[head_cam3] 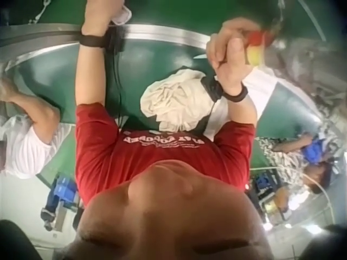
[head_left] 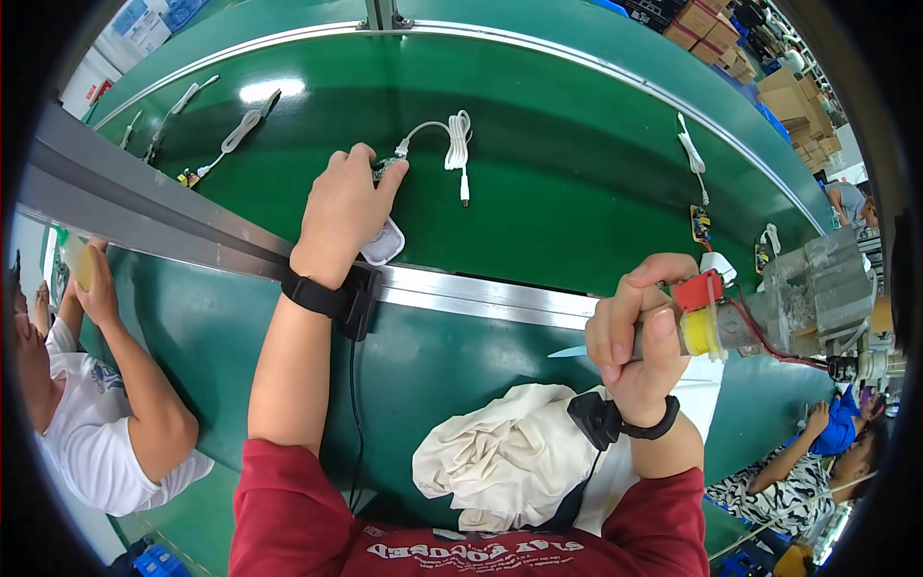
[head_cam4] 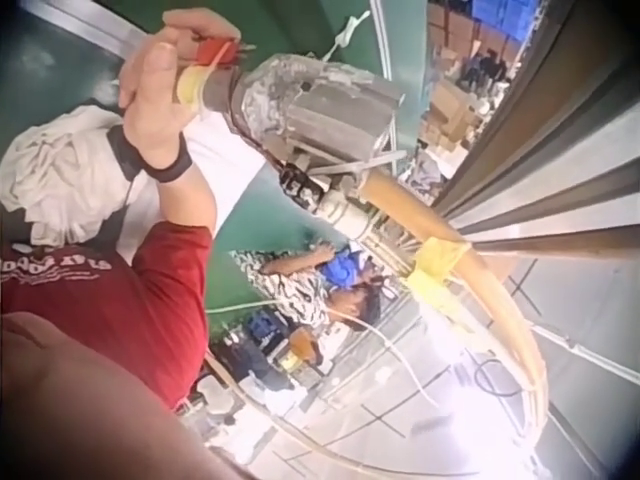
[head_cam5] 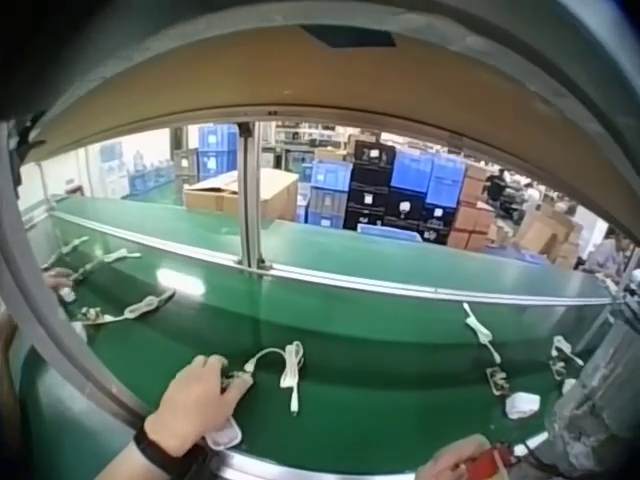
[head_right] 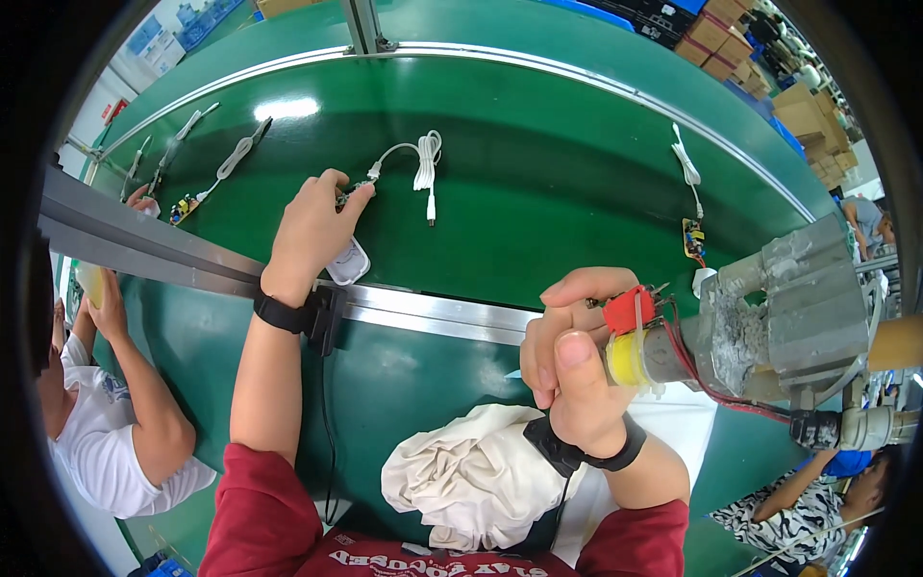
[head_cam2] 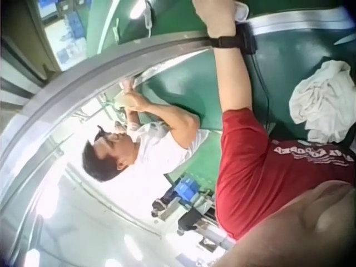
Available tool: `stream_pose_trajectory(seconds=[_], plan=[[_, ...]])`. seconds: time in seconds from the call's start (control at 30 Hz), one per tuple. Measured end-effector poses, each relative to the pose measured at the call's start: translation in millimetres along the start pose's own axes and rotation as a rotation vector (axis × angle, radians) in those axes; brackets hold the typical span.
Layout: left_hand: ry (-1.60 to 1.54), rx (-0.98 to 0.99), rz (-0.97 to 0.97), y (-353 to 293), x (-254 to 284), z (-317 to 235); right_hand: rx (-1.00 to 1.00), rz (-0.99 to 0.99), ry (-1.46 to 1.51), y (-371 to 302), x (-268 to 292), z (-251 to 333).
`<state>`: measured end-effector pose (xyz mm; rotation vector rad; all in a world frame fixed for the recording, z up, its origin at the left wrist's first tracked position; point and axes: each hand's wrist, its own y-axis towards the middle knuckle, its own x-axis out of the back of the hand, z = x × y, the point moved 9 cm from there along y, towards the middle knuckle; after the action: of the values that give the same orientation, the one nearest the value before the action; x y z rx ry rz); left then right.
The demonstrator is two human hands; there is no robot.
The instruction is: The person picks up a circuit board and a plastic housing, applies glue to the board using a dispenser, and presses the board into the housing. They then place the assembled unit onto the conveyor belt and reach for the next set of components to repeat the process.
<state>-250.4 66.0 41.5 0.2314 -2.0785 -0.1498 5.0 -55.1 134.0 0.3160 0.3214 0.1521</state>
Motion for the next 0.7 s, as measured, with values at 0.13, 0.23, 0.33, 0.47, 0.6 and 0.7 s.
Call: stream_pose_trajectory(seconds=[0.13, 0.23, 0.33, 0.47, 0.6, 0.7], plan=[[-0.183, 0.078, 0.157, 6.2, -7.1, 7.6, 0.001, -0.011, -0.016, 0.4, -2.3, 1.6], [-0.443, 0.203, 0.268, 5.1, -13.8, 11.1, 0.006, -0.002, -0.017, 0.5, -5.2, 2.9], [-1.412, 0.469, 0.482, -8.5, -43.9, 2.1, 0.008, 0.012, -0.018, -0.4, -9.6, 2.5], [-1.85, 0.593, 0.782, -31.7, -50.7, -33.5, -0.009, 0.003, -0.041, 0.9, -18.1, 1.4], [-1.934, 0.568, 0.865, -54.1, -57.5, -41.5, -0.03, -0.01, -0.065, 4.1, -31.6, 1.2], [-1.863, 0.616, 0.88, -88.7, -69.7, -50.7, -0.049, -0.03, -0.089, 6.4, -28.3, -1.5]])
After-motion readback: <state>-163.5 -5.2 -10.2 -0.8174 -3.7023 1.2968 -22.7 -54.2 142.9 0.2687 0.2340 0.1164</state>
